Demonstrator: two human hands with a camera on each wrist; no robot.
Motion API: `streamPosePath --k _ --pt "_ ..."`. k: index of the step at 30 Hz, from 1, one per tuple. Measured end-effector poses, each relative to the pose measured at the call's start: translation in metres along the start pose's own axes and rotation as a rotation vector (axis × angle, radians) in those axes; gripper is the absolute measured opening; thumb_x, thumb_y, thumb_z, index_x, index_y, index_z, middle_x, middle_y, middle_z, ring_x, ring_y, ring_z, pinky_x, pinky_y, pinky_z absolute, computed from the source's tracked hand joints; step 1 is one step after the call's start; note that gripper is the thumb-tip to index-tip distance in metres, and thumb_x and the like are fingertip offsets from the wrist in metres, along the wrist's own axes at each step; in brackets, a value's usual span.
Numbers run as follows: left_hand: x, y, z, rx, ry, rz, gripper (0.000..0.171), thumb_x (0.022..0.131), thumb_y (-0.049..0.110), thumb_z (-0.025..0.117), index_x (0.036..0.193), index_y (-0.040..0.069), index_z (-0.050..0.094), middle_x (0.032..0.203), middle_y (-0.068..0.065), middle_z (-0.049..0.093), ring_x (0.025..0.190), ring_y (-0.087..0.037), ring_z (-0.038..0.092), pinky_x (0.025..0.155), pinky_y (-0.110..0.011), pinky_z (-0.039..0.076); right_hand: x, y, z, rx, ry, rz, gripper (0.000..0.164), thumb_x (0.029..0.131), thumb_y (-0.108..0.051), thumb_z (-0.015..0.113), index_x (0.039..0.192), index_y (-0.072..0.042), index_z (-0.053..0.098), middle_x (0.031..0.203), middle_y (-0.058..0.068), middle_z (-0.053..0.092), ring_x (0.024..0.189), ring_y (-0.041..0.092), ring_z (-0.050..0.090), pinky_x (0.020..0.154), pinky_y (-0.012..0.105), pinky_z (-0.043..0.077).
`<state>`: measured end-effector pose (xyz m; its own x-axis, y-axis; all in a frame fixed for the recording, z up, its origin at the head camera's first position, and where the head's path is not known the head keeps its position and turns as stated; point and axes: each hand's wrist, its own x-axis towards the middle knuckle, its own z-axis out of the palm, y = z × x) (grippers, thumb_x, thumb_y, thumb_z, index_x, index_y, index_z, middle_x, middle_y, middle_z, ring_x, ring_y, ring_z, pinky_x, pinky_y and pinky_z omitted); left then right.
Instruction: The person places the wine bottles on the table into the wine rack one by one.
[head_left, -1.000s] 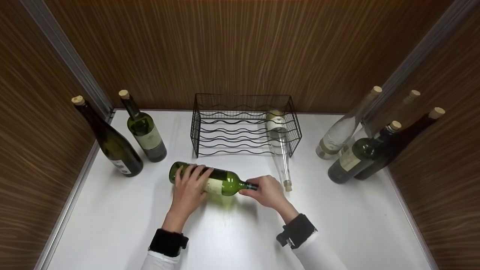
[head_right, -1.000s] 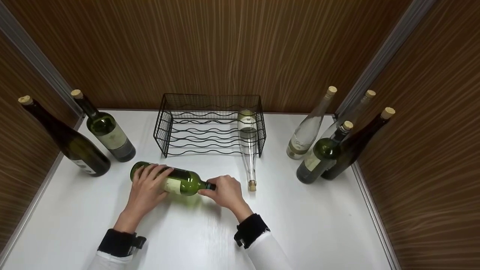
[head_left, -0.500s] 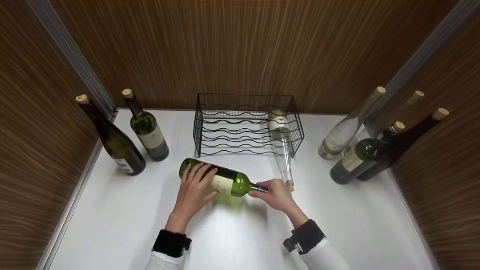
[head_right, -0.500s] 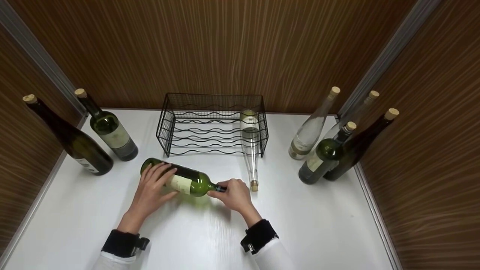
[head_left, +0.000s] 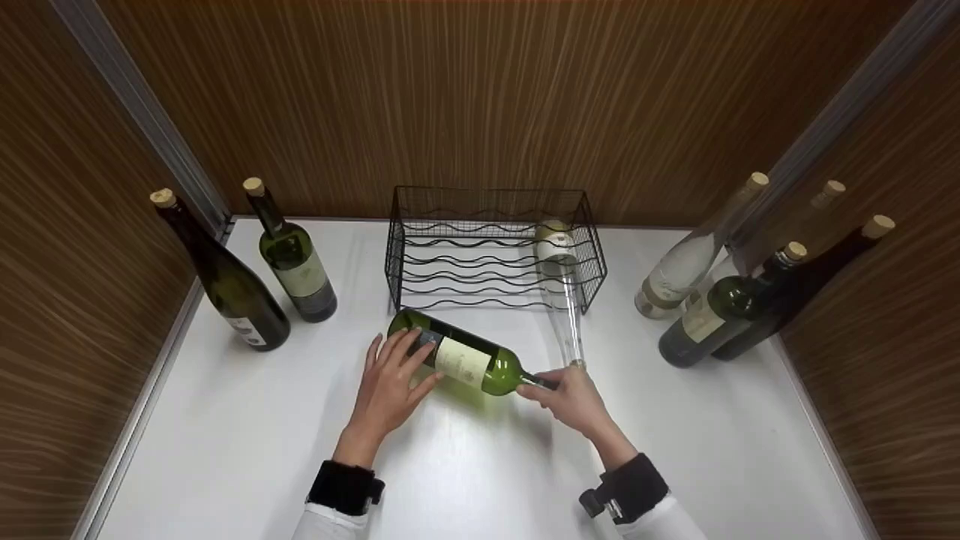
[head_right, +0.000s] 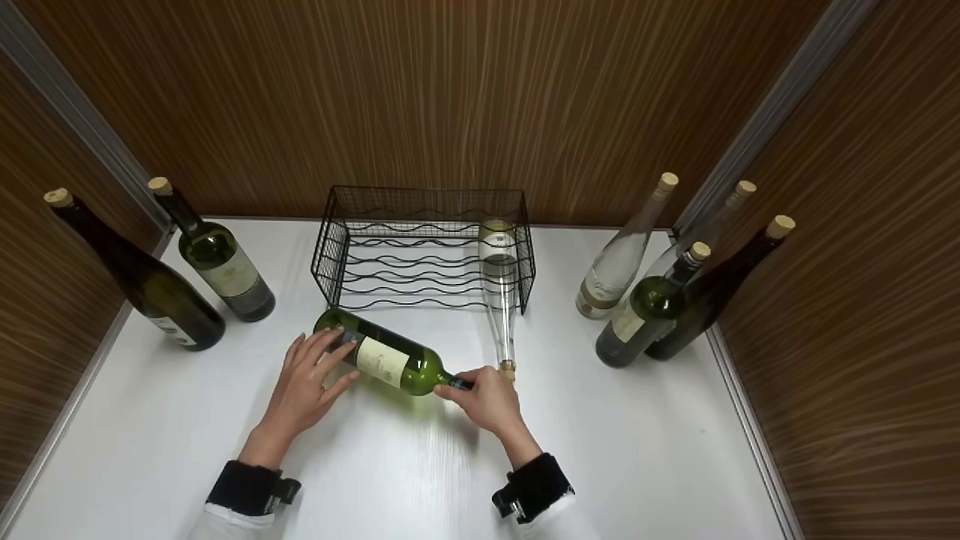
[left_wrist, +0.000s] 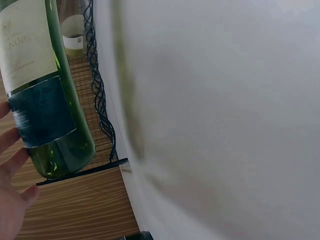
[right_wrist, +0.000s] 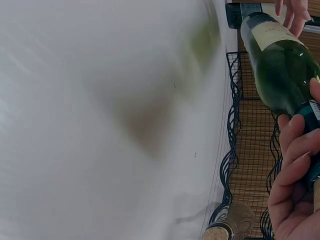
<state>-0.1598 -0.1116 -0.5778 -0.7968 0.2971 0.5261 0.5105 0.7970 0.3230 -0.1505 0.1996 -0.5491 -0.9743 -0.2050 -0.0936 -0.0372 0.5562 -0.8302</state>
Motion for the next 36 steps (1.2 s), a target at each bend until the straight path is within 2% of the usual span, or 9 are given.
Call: streamPosePath --k 4,9,14,19,23,30,36 --pt "-0.001 0.003 0.002 -0.014 -0.079 -0.049 0.054 0.096 0.052 0.055 0.134 0.015 0.063 0.147 -0.011 0.047 0.135 -0.033 0.040 0.112 -0.059 0.020 -0.004 0.000 -0.002 0.072 0.004 0.094 0.033 0.081 -0.042 0.080 0.084 -0.008 0.078 0.060 0.002 0.059 0.047 0.010 0.047 0.044 0.023 0.039" --pt "0.000 0.007 0.004 -0.019 -0.135 -0.075 0.055 0.097 0.053 0.053 0.137 0.016 0.060 0.149 -0.011 0.044 0.137 -0.032 0.037 0.113 -0.058 0.019 -0.009 0.001 -0.002 0.114 -0.008 0.146 0.038 0.082 -0.040 0.079 0.071 -0.004 0.071 0.058 0.000 0.056 0.044 0.010 0.044 0.043 0.022 0.037" --pt "-0.001 0.009 0.006 -0.035 -0.144 -0.084 0.053 0.097 0.051 0.053 0.138 0.017 0.060 0.149 -0.011 0.044 0.136 -0.031 0.039 0.112 -0.060 0.020 -0.011 0.004 -0.001 0.201 -0.014 0.179 0.038 0.084 -0.037 0.078 0.064 -0.007 0.066 0.056 0.001 0.054 0.043 0.008 0.042 0.042 0.022 0.036" --pt "-0.003 0.011 0.009 -0.070 -0.150 -0.096 0.056 0.098 0.051 0.053 0.142 0.017 0.055 0.148 -0.012 0.044 0.135 -0.030 0.041 0.110 -0.063 0.021 -0.011 0.007 0.000 0.292 -0.009 0.202 0.042 0.085 -0.035 0.078 0.063 -0.003 0.062 0.054 0.001 0.051 0.043 0.008 0.039 0.042 0.022 0.034" --pt "-0.003 0.014 0.012 -0.112 -0.166 -0.121 0.059 0.098 0.051 0.052 0.146 0.017 0.050 0.149 -0.014 0.043 0.135 -0.031 0.041 0.110 -0.064 0.021 -0.012 0.009 0.001 0.319 0.003 0.216 0.044 0.085 -0.034 0.078 0.062 -0.001 0.060 0.054 0.000 0.050 0.043 0.009 0.038 0.042 0.022 0.033" --pt "-0.004 0.020 0.018 -0.165 -0.199 -0.171 0.060 0.100 0.051 0.049 0.148 0.017 0.046 0.150 -0.014 0.041 0.136 -0.032 0.040 0.109 -0.065 0.020 -0.015 0.014 -0.001 0.335 0.048 0.252 0.044 0.085 -0.036 0.077 0.067 0.002 0.065 0.054 0.000 0.050 0.043 0.009 0.037 0.042 0.021 0.032" --pt "-0.004 0.022 0.019 -0.179 -0.209 -0.180 0.059 0.100 0.051 0.048 0.149 0.017 0.045 0.150 -0.015 0.041 0.136 -0.033 0.039 0.109 -0.064 0.021 -0.016 0.017 -0.004 0.358 0.122 0.279 0.047 0.083 -0.039 0.078 0.064 0.001 0.063 0.052 0.000 0.049 0.043 0.011 0.036 0.042 0.022 0.029"
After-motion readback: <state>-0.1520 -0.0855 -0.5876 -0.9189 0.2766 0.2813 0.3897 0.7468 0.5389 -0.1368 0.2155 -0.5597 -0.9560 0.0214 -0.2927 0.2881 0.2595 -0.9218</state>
